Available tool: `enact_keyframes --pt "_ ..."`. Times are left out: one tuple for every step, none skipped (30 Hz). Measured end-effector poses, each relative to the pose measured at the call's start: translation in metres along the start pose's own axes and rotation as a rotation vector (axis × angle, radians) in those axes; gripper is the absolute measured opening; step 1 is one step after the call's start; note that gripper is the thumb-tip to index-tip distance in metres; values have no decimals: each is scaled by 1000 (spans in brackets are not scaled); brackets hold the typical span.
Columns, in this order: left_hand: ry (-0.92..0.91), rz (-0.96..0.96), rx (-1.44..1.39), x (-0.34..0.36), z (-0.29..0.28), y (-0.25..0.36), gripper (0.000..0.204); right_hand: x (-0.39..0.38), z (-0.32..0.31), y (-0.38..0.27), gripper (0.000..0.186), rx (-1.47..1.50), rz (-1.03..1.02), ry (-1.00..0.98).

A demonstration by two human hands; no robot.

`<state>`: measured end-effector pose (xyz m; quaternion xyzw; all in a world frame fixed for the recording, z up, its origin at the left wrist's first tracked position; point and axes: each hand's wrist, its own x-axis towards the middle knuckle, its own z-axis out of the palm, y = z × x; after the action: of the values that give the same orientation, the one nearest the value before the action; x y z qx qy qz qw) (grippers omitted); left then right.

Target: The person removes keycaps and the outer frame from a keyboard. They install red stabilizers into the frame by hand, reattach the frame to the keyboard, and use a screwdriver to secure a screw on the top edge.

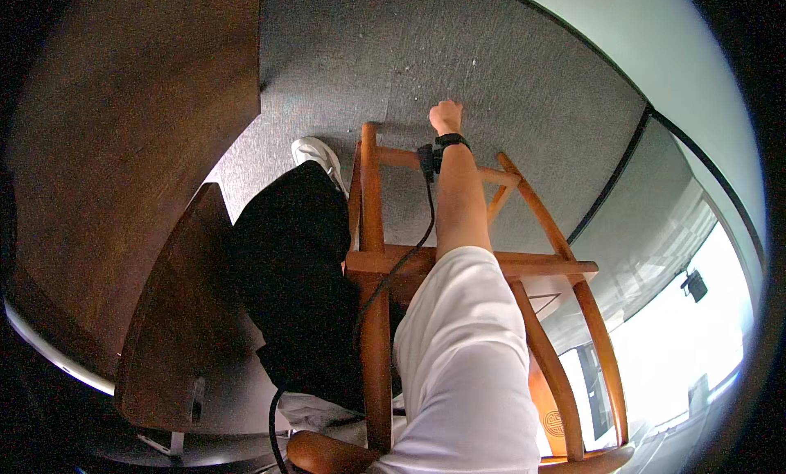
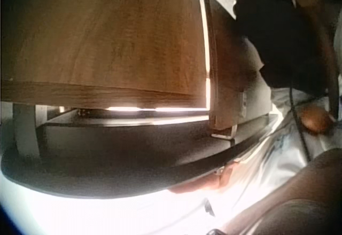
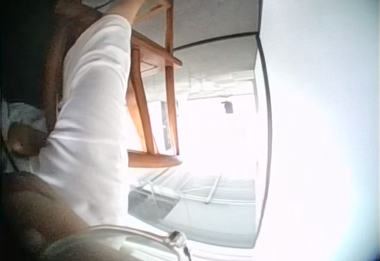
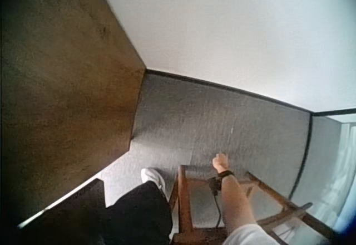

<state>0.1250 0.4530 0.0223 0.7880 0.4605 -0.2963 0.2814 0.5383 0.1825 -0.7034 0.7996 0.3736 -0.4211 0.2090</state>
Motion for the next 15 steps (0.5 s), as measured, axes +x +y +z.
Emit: enact_keyframes --pt "-4 -6 6 1 1 1 114 -3 -3 -13 37 -103 -53 -70" --pt "-2 -3 7 1 1 0 114 -4 -2 -13 35 0 -10 -24" --pt "5 5 3 3 1 -3 114 0 -5 -11 35 -2 -8 -10" --pt "15 9 6 3 2 -4 114 4 -7 -10 34 57 47 -50" --pt "12 7 4 4 3 -5 113 3 -8 -9 34 113 104 -98" --pt "13 6 7 4 3 -6 113 2 -7 -9 34 109 107 -93" --pt "16 5 9 7 4 -7 113 0 -4 -11 34 191 115 -25" --pt "14 3 11 7 3 -8 113 -5 3 -13 35 274 126 39" --pt "12 2 13 8 3 -8 113 -10 8 -13 36 356 135 102" --pt "5 3 12 10 3 -9 113 -11 11 -12 38 362 129 69" --pt "11 14 8 12 3 -12 113 -7 16 -2 40 366 128 49" --pt "16 22 8 11 2 -14 113 -3 23 5 41 190 80 28" --pt "17 17 12 12 2 -14 113 -1 26 1 42 14 23 -5" --pt "16 11 14 13 4 -14 113 -2 30 -1 41 -3 10 -59" --pt "15 3 12 13 4 -15 112 -4 32 -3 40 -20 -3 -113"
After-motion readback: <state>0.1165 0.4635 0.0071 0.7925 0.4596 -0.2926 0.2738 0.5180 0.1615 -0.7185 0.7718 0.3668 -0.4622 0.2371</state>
